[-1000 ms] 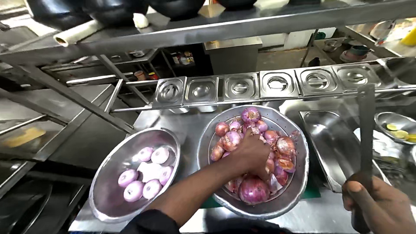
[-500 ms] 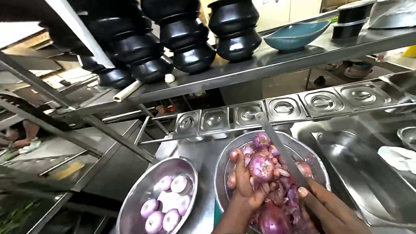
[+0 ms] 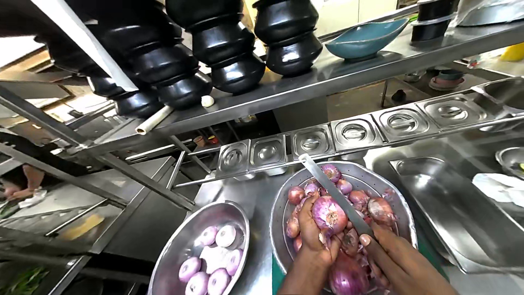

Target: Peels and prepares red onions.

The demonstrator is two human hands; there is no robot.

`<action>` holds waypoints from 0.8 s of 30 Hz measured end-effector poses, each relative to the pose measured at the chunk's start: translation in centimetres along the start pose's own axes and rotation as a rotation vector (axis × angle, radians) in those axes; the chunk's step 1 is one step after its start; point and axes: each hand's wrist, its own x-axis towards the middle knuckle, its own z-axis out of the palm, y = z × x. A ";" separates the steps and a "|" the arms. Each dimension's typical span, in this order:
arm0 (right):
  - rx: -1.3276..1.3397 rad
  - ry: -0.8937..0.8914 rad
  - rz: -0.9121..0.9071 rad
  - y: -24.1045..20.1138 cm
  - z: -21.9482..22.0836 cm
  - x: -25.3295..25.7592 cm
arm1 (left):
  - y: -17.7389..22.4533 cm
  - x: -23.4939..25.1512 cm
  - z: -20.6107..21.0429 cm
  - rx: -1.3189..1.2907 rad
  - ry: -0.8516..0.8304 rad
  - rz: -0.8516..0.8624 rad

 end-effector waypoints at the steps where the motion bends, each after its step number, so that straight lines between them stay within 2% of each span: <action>1: -0.003 0.005 -0.007 0.0 0.1 0.0 | -0.1 -0.1 0.0 0.003 -0.010 0.013; 6: -0.041 0.049 -0.020 -0.7 0.4 0.7 | -1.0 -0.4 0.3 0.048 -0.040 0.070; 13: -0.007 -0.048 -0.043 -0.6 1.2 -1.8 | 0.3 -0.1 0.4 -0.050 -0.055 0.019; 19: 0.066 -0.016 -0.041 -1.7 1.3 -0.4 | -0.7 -0.8 0.7 0.035 -0.112 0.057; 24: 0.045 -0.057 -0.004 -1.0 2.0 -2.4 | 0.0 -0.7 0.8 -0.008 -0.024 0.022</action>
